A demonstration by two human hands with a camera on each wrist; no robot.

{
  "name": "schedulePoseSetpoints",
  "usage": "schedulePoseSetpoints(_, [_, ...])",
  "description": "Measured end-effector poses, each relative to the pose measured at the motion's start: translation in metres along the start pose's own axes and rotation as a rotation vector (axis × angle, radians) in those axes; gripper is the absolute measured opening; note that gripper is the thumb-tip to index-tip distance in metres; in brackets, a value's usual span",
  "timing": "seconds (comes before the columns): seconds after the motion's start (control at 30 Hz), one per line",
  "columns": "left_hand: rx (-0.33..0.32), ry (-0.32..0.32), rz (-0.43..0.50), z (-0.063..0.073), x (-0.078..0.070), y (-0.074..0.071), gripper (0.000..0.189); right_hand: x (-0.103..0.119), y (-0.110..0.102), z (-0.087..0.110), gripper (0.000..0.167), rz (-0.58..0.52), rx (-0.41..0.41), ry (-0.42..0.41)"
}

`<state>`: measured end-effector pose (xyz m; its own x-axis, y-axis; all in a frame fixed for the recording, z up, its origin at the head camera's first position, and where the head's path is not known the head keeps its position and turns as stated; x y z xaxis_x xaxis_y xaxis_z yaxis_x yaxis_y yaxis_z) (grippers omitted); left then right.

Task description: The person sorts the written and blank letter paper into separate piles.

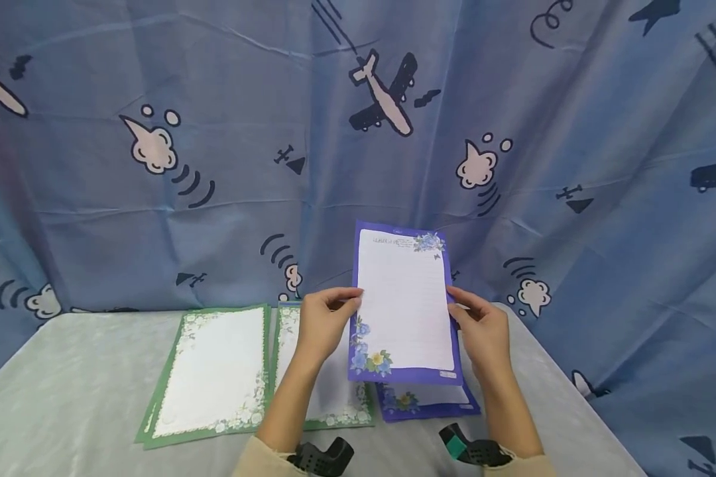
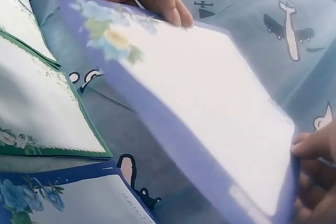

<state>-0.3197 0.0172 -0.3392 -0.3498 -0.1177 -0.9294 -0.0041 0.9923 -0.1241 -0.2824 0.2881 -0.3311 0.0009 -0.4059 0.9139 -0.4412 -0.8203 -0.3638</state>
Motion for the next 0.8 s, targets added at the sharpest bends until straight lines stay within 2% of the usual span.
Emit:
schedulePoseSetpoints(0.23, [0.054, -0.050, -0.029, 0.004, 0.007, 0.006, 0.016, 0.000, -0.005, -0.002, 0.036, 0.015, 0.003, -0.003])
schedulePoseSetpoints(0.4, [0.071, -0.073, -0.067, 0.007, 0.017, 0.010, 0.016, -0.006, -0.002, -0.003, 0.036, 0.042, 0.050, 0.027])
schedulePoseSetpoints(0.73, [0.103, -0.069, -0.151, 0.009, 0.040, 0.023, 0.015, -0.031, 0.006, -0.009, 0.037, 0.107, 0.109, 0.070])
schedulePoseSetpoints(0.8, [0.114, -0.073, -0.165, 0.011, 0.044, 0.025, 0.015, -0.044, 0.010, -0.015, 0.036, 0.148, 0.106, 0.059])
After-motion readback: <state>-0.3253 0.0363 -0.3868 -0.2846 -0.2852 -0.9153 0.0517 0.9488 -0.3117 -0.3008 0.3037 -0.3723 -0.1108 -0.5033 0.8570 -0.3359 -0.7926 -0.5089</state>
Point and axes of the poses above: each hand's wrist, its own z-axis away from the middle knuckle, its own y-axis out of the palm, x = y × z, the point moved 8 cm from there along -z, towards the middle knuckle, and after that the axes turned 3 degrees about x, right-handed, at the moved point
